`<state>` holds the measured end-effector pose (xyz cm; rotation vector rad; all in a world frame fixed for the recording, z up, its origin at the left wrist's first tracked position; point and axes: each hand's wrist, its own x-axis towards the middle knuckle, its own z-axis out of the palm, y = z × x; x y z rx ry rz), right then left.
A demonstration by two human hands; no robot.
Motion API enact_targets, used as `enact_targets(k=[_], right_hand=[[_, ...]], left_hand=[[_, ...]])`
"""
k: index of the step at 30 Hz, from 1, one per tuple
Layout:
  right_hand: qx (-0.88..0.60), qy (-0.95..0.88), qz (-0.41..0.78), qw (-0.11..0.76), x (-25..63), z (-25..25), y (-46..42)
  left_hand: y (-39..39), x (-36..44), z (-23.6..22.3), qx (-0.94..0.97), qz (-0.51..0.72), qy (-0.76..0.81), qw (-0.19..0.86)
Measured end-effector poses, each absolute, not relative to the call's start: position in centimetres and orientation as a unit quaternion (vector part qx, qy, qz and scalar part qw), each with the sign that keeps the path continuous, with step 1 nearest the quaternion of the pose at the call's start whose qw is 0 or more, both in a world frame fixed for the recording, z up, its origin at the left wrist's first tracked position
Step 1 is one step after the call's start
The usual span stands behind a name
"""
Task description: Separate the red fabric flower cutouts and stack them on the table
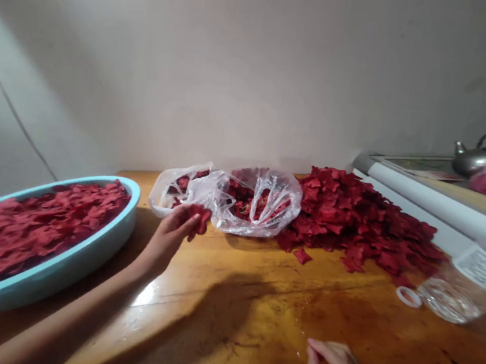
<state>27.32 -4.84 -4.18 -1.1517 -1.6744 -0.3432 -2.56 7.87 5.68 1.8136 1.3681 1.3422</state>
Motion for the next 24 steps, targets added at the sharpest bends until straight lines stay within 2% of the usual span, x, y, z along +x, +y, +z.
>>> enact_targets(k=[3,6,13,18,24], right_hand=[[-0.43,-0.707,-0.153,0.54,26.1,-3.2,-5.0],[-0.401,-0.722,-0.16,0.54,25.5,-2.2,-5.5],[-0.446,-0.692,-0.187,0.535,28.2,-2.6,-8.0],[-0.487,-0.658,-0.194,0.541,29.9,-3.5,-8.9],[-0.505,-0.66,-0.202,0.517,30.5,-4.4,-8.9]], left_hand=[[6.7,3.0,5.5,0.759,0.376,0.431,0.311],[6.7,8.5,5.4,0.835,0.261,0.366,0.318],[8.5,16.2,4.0,0.931,0.05,0.316,0.173],[8.3,17.6,2.0,0.954,-0.026,0.277,0.109],[8.0,17.4,1.3,0.966,-0.034,0.248,0.067]])
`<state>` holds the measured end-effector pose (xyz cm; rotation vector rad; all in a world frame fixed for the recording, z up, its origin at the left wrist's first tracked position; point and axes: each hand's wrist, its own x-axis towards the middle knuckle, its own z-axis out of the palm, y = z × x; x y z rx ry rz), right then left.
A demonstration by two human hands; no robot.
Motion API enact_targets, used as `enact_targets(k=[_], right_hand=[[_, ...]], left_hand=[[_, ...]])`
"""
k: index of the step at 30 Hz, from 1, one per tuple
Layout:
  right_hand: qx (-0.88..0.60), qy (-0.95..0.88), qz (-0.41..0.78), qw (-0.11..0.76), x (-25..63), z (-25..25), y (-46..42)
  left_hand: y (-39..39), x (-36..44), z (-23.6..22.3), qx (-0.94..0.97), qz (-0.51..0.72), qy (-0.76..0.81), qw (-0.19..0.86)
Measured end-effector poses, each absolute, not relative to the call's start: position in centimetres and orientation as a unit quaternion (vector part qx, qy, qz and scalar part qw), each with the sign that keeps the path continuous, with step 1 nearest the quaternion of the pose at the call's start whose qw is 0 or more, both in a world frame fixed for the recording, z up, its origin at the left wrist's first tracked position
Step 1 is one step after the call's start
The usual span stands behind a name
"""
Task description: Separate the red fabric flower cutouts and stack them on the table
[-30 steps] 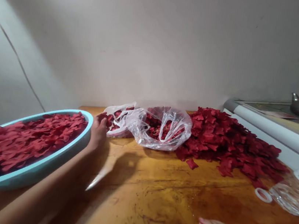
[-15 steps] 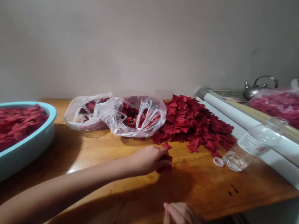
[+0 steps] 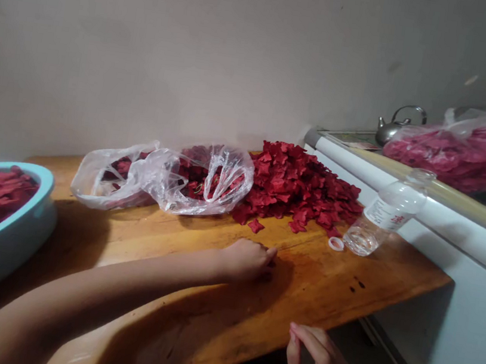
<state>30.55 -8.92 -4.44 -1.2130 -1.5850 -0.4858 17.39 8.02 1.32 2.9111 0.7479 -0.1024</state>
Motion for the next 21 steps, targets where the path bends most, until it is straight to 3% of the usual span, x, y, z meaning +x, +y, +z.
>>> enact_targets(k=[21], right_hand=[[-0.536,-0.635,-0.22,0.511,31.8,-5.8,-9.5]], left_hand=[[8.0,14.7,3.1,0.983,0.041,0.174,0.033]])
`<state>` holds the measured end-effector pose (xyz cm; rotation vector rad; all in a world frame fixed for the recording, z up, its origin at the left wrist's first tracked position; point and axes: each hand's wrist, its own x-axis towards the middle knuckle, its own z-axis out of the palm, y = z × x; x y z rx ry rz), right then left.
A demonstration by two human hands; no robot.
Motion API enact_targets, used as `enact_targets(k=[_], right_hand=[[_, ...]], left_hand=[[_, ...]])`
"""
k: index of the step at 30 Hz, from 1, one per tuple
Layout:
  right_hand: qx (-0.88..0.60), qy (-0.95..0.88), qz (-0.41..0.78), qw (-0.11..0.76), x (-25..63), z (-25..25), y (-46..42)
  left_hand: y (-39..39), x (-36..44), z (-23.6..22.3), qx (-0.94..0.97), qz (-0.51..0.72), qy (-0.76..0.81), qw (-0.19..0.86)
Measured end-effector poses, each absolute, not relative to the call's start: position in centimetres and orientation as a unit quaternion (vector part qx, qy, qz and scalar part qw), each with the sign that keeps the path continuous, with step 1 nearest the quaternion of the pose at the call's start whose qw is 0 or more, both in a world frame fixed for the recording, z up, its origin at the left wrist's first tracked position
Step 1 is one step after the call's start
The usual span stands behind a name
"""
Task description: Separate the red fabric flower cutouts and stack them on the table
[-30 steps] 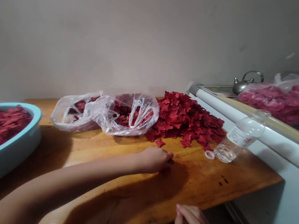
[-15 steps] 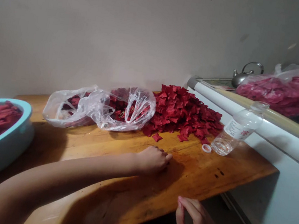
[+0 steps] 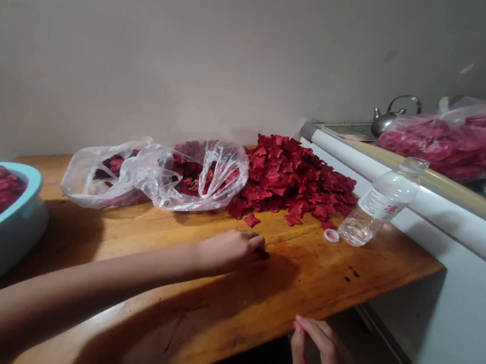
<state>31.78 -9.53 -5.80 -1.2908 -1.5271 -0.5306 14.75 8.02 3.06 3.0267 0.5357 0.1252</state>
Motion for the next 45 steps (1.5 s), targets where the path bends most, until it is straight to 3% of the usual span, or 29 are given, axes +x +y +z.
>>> enact_targets(k=[9,14,16,22,26,29,33,38,45], right_hand=[[-0.553,-0.627,-0.203,0.51,32.0,-5.7,-9.9],[-0.547,-0.628,-0.205,0.514,31.7,-5.7,-9.8],[-0.544,-0.632,-0.207,0.512,31.6,-5.5,-9.8],[-0.54,-0.63,-0.197,0.522,31.6,-5.3,-9.9],[-0.593,-0.587,-0.073,0.546,29.5,-4.3,-8.7],[-0.631,-0.517,0.113,0.568,26.2,-2.6,-7.1],[-0.562,-0.464,0.369,0.577,21.8,-0.9,-5.4],[-0.498,-0.445,0.546,0.506,18.5,-1.8,-4.9],[-0.501,-0.447,0.573,0.47,16.0,-2.9,-5.7]], left_hand=[[4.7,12.4,1.9,0.997,0.054,0.029,-0.043],[4.7,12.3,1.8,0.998,0.058,0.028,-0.017],[5.0,12.4,2.2,0.997,0.053,0.044,0.026],[6.5,12.4,3.0,0.908,0.134,0.211,0.335],[6.5,11.9,2.7,0.806,0.169,0.32,0.469],[4.7,11.0,2.4,0.717,0.199,0.341,0.575],[1.1,8.7,2.3,0.459,0.303,0.381,0.744],[-2.1,4.9,1.9,0.472,0.363,0.447,0.667],[-4.4,2.4,-0.3,0.388,0.45,0.453,0.665]])
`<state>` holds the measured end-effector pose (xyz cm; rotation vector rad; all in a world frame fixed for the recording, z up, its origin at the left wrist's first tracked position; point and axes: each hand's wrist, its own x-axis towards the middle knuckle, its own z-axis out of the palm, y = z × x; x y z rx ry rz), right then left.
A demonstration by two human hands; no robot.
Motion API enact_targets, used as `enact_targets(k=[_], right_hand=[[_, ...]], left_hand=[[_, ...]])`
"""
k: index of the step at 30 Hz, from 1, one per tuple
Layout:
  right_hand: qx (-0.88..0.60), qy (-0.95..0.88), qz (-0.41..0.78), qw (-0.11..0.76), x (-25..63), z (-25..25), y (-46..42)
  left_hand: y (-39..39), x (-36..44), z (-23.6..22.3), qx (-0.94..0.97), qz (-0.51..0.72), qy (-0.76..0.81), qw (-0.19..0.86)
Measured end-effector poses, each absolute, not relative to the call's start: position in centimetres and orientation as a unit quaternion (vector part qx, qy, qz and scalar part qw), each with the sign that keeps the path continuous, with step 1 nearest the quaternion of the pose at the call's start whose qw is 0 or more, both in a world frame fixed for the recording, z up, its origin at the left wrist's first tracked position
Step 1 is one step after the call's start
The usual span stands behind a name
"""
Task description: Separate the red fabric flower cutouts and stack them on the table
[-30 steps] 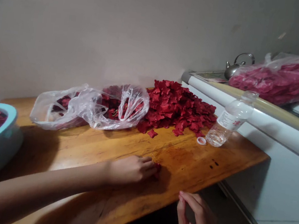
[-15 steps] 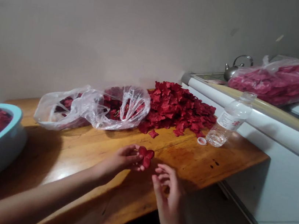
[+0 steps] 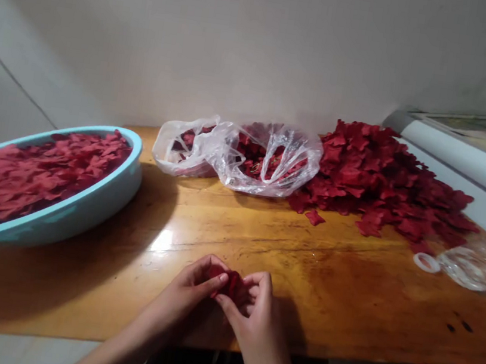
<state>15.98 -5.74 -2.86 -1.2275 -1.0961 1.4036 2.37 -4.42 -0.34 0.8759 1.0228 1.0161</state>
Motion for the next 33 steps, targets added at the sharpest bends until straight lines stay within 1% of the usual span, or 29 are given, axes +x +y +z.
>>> enact_targets(k=[3,7,13,19,23,26,30,33], right_hand=[[-0.506,-0.457,0.559,0.472,16.3,-2.1,-5.6],[-0.513,-0.489,0.532,0.464,17.3,-1.7,-5.1],[-0.521,-0.511,0.524,0.44,17.8,-2.0,-5.2],[-0.508,-0.54,0.53,0.412,17.5,-1.5,-5.1],[-0.515,-0.547,0.525,0.401,17.4,-1.7,-4.5],[-0.543,-0.519,0.513,0.416,18.0,-2.2,-4.1],[-0.587,-0.509,0.452,0.438,18.7,-2.9,-3.6],[-0.596,-0.506,0.383,0.493,18.4,-2.7,-3.8]], left_hand=[[-4.8,2.4,-0.6,0.358,0.486,0.458,0.652],[-4.8,2.5,-0.3,0.367,0.48,0.463,0.648],[-4.4,2.2,-0.6,0.448,0.418,0.504,0.608],[-4.1,2.2,0.4,0.511,0.367,0.567,0.533],[-4.1,2.1,0.8,0.542,0.352,0.54,0.54],[-4.2,1.8,0.6,0.541,0.361,0.505,0.567],[-4.2,1.2,0.1,0.521,0.356,0.534,0.562],[-4.1,1.0,0.0,0.508,0.358,0.557,0.551]])
